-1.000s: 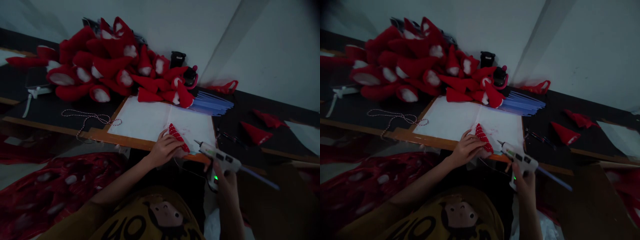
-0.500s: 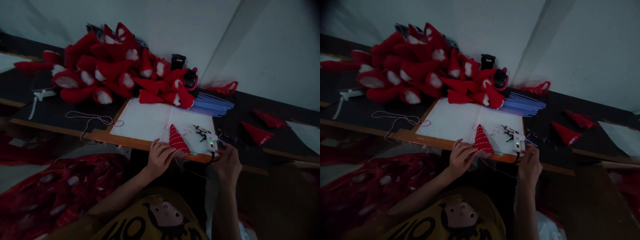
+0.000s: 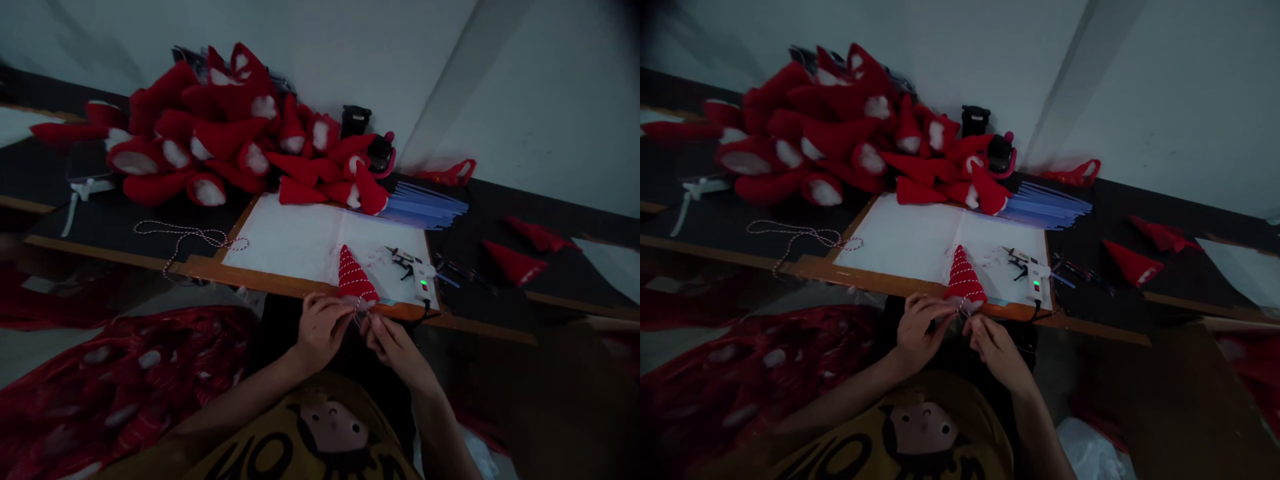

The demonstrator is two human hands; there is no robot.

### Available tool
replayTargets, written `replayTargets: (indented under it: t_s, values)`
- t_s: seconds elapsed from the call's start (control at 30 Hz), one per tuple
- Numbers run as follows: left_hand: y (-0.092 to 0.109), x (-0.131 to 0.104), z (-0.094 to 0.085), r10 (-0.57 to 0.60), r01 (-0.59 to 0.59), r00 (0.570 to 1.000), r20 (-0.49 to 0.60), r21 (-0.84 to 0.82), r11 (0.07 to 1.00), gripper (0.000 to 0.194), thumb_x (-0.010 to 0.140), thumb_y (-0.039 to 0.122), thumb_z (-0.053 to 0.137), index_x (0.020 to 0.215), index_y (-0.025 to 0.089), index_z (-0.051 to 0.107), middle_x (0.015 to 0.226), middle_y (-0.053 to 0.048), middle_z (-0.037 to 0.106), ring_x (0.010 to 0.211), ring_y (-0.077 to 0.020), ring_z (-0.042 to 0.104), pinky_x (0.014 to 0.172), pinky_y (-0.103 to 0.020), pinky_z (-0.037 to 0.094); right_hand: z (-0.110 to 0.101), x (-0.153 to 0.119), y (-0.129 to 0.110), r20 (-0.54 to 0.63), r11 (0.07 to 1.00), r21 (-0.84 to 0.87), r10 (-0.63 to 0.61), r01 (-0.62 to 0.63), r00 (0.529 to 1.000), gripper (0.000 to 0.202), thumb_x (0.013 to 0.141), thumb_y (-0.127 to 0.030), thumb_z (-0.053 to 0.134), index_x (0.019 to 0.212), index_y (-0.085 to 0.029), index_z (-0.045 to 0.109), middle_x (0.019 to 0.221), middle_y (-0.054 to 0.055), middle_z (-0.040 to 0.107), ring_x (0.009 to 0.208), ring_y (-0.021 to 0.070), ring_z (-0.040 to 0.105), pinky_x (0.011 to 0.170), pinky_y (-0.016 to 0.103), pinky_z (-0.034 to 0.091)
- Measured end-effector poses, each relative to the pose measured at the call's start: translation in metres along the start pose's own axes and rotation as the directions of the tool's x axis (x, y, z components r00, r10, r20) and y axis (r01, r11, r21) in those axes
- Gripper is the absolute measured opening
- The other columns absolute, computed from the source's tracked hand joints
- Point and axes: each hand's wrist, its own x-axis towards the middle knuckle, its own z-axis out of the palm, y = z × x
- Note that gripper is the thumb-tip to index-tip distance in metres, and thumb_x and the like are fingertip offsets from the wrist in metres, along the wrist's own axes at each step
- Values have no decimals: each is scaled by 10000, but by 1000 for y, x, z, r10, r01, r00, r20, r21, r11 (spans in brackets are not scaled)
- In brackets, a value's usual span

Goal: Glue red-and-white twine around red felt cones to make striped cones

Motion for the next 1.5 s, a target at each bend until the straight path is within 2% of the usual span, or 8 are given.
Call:
replayTargets:
  t_s: [0.17, 0.43, 0.87, 1.2, 1.3, 1.37, 1.43, 1.5]
  values:
    - [1, -5, -2, -77, 75, 995, 64, 31, 997, 66, 895, 213, 598, 885, 213, 663, 848, -9, 748, 807, -168, 681, 873, -377, 386, 7, 14, -6, -3, 998, -56, -18, 18, 1000, 495, 927, -607, 414, 771, -160, 558, 534, -52, 417, 441, 66, 317, 390, 193, 198]
    - [-2, -8, -8, -16, 9, 997, 74, 94, 996, 72, 892, 161, 589, 861, 198, 643, 846, -5, 743, 804, -154, 689, 896, -368, 353, 15, 25, -3, -22, 988, -59, -147, 146, 989, 509, 938, -536, 463, 579, -176, 463, 469, -45, 407, 424, 66, 336, 423, 215, 222]
    - [-11, -10, -10, 86, -88, 996, 31, 59, 994, 96, 873, 117, 607, 912, 198, 573, 845, -4, 743, 799, -156, 687, 893, -363, 370, 21, 22, 2, -99, 990, 68, -117, 124, 988, 457, 915, -550, 496, 692, -160, 577, 451, -46, 447, 377, 61, 291, 394, 213, 182]
    - [-14, -18, -11, 117, -124, 989, 88, 80, 989, 93, 876, 112, 589, 914, 197, 599, 858, -19, 739, 803, -158, 680, 854, -353, 388, 25, 23, -12, -149, 965, -156, -235, 212, 960, 516, 941, -500, 449, 524, -196, 459, 434, -30, 412, 437, 103, 378, 474, 245, 279]
    - [-49, -9, -23, -14, -6, 997, 80, 250, 968, 88, 915, 227, 577, 909, 230, 665, 822, -9, 743, 750, -180, 660, 803, -356, 402, 20, 13, -5, -114, 944, -224, -272, 242, 955, 431, 925, -472, 481, 623, -174, 554, 488, -31, 450, 465, 106, 406, 481, 240, 282]
    - [-80, 4, -36, -167, 180, 984, -68, 339, 924, 187, 940, 323, 540, 895, 211, 683, 813, -38, 737, 754, -208, 652, 770, -362, 430, 13, 4, 3, -113, 921, -285, -309, 267, 945, 352, 897, -430, 534, 669, -167, 586, 548, -24, 494, 510, 112, 446, 504, 236, 312]
    - [-100, 21, -53, -285, 333, 940, -190, 308, 891, 320, 987, 369, 424, 970, 177, 680, 928, -85, 727, 891, -232, 651, 820, -384, 463, 3, -3, 12, -234, 905, -333, -351, 264, 907, 281, 857, -388, 592, 682, -168, 593, 610, -13, 544, 561, 125, 491, 544, 240, 361]
    - [-98, 37, -70, -332, 407, 884, -330, 193, 893, 359, 1006, 366, 370, 1107, 150, 639, 1100, -109, 679, 1047, -230, 612, 916, -403, 466, -6, -8, 20, -442, 911, -335, -378, 242, 814, 228, 825, -370, 637, 720, -170, 605, 672, -2, 584, 601, 137, 524, 581, 248, 400]
